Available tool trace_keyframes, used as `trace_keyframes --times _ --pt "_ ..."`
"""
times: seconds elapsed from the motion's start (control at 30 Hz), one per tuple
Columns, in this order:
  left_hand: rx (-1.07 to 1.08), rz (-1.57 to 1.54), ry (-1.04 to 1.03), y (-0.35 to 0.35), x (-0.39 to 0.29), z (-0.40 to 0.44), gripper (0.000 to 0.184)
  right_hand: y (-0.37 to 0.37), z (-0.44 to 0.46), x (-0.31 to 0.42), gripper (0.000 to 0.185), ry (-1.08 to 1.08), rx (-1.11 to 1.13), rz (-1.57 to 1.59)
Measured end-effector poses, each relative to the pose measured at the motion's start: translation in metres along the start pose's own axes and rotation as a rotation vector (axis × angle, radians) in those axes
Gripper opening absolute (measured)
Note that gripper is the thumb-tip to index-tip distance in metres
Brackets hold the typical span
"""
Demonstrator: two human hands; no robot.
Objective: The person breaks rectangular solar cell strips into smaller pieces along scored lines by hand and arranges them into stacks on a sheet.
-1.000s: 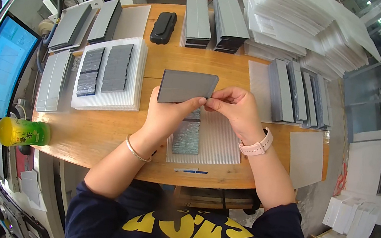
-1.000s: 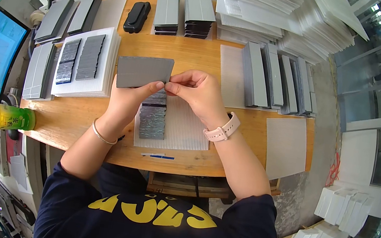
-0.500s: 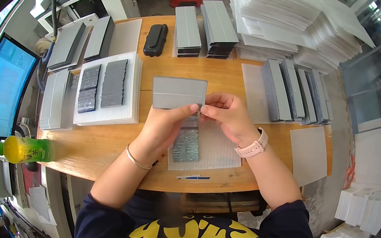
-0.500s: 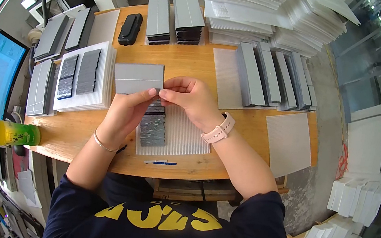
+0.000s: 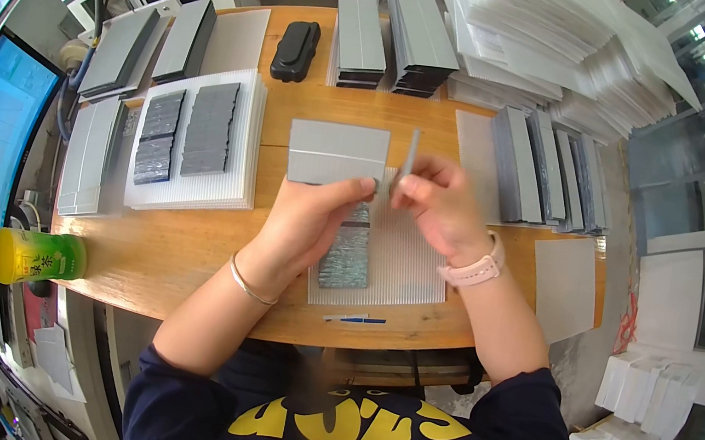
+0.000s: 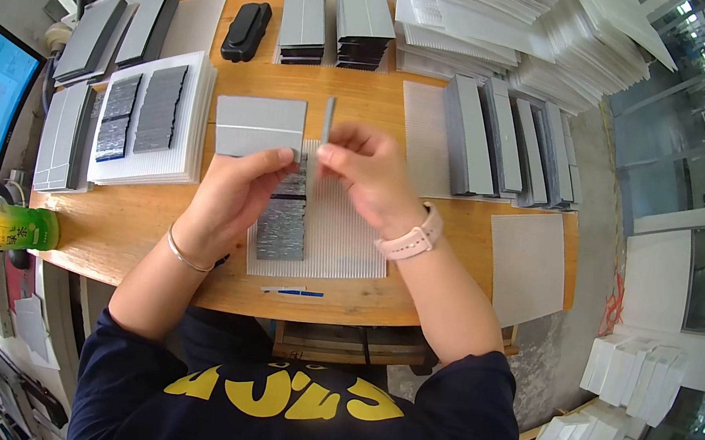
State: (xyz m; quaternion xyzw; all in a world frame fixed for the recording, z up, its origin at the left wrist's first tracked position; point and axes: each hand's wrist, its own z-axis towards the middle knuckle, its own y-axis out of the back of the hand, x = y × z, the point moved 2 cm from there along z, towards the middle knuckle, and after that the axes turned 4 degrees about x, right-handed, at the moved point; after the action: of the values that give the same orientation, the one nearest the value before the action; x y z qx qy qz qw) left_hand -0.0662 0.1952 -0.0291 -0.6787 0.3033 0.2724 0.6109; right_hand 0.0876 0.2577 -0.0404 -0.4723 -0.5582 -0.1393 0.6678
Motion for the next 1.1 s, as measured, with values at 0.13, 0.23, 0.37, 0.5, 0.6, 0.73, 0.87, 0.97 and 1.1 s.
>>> trace_keyframes --times 0.13,0.23,0.37,0.5,0.6,0.73,0.87,0.97,1.1 --pt "-0.059 -0.01 -0.098 0.01 -0.004 0.008 0.02 0.013 -0.003 0.033 0.01 0.092 -0.068 -0.764" --pt "-0.088 -0.052 -0.094 0.015 -0.007 0.01 0.016 0.009 -0.007 0.043 0.014 0.119 0.008 -1.158" --pt "-0.068 -0.096 -0.095 0.014 -0.01 0.01 0.015 0.011 -0.01 0.041 0.016 0.091 0.098 -1.304" --pt "-0.063 -0.075 -0.078 0.015 -0.009 0.01 0.015 0.016 -0.012 0.035 0.016 0.042 0.08 -1.351" --pt "-0.05 -0.087 -0.104 0.014 -0.008 0.012 0.015 0.019 -0.012 0.03 0.017 0.043 0.08 -1.393" --pt "-0.06 -0.073 -0.096 0.018 -0.005 0.013 0.017 0.019 -0.013 0.028 0.016 0.058 0.079 -1.452" --pt "-0.052 -0.063 -0.104 0.019 -0.004 0.013 0.019 0.018 -0.013 0.026 0.014 0.055 0.043 -1.517" --pt "-0.057 -0.06 -0.103 0.017 -0.003 0.012 0.019 0.018 -0.013 0.025 0.015 0.074 0.039 -1.539" --pt "-0.068 -0.031 -0.101 0.019 -0.001 0.013 0.02 0.017 -0.013 0.025 0.017 0.116 0.027 -1.53"
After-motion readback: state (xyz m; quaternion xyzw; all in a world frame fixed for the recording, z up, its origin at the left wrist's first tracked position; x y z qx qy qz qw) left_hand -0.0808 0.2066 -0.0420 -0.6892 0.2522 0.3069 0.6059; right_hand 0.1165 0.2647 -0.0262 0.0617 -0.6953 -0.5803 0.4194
